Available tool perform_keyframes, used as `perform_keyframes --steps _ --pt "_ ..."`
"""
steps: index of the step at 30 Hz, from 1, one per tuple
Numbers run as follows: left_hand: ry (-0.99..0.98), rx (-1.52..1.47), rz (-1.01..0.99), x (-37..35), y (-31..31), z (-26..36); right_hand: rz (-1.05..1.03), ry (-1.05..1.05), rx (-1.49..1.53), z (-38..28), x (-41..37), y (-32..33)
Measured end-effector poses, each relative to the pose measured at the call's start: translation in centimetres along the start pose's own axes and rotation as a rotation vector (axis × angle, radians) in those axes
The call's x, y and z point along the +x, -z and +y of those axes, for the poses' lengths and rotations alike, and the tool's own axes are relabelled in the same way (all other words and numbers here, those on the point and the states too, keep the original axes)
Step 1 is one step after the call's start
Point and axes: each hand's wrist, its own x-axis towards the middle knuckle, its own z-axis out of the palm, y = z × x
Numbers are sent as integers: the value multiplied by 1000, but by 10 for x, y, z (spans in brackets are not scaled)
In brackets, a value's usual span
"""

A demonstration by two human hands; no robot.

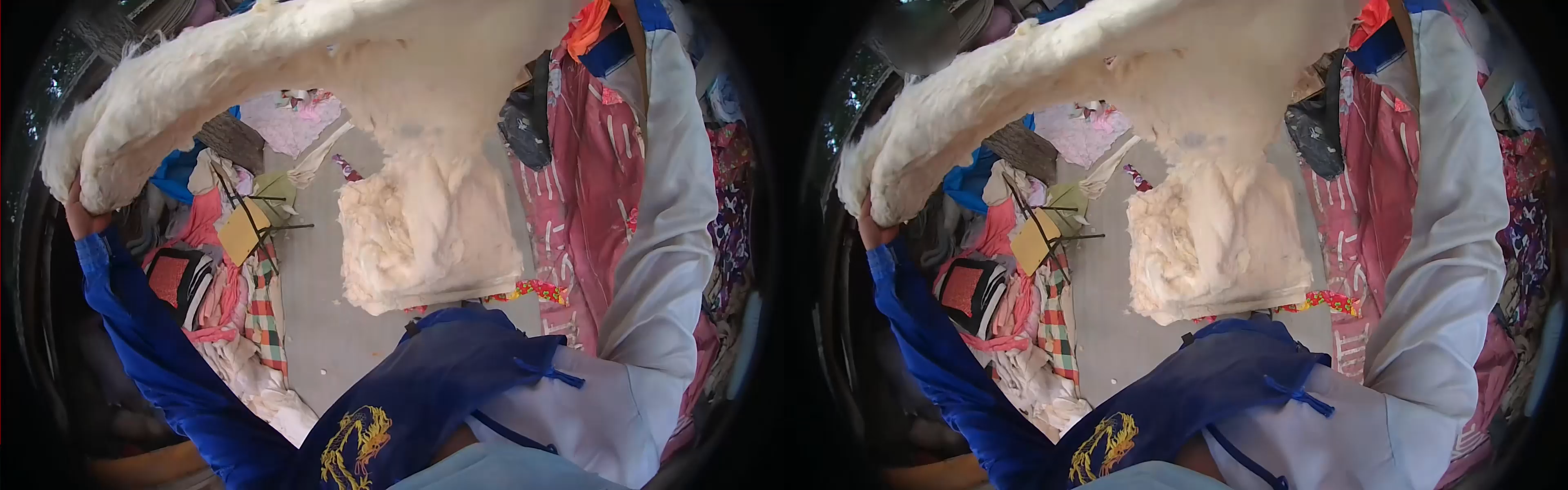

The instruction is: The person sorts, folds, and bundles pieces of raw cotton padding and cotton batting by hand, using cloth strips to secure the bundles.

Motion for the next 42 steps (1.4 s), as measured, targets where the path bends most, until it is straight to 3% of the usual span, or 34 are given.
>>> perform_keyframes --steps 1,3,4,6,11,13,15,18,22,25,27,29,32,35,36,39,41,42 --pt "57 -114 -106 -15 27 -65 -108 -26 -62 -24 -6 -11" --pt "217 -60 -349 -24 66 -102 -24 -110 -75 6 -93 -2" --pt "275 55 -328 -29 76 -90 74 -259 8 41 -147 28" --pt "284 208 -330 -50 121 -158 261 -446 30 72 -242 40" --pt "700 87 -234 -148 214 -330 601 -994 -43 144 -455 89" --pt "889 149 -162 -167 346 -437 730 -1140 -70 168 -532 107" --pt "1069 247 -111 -219 348 -462 918 -1275 -132 192 -599 128" --pt "1122 357 -127 -254 399 -504 979 -1374 -200 219 -672 151" --pt "1197 454 -119 -269 383 -489 763 -1338 -427 231 -691 155" --pt "1228 514 -8 -249 354 -472 896 -1433 -375 234 -639 150" --pt "1130 618 -26 -235 322 -460 875 -1389 -419 236 -609 155" --pt "897 771 -157 -216 292 -451 799 -1368 -459 247 -593 163" --pt "781 801 -181 -182 242 -455 732 -1340 -470 252 -575 173" --pt "735 673 -351 -147 188 -467 678 -1357 -524 241 -571 154" --pt "745 603 -391 -141 129 -448 665 -1341 -508 233 -574 147" --pt "734 485 -574 -97 83 -497 754 -1317 -336 215 -605 143" --pt "721 557 -563 -67 64 -556 849 -1334 -313 202 -638 153" --pt "429 805 -446 -71 33 -582 926 -1336 -281 194 -641 151"
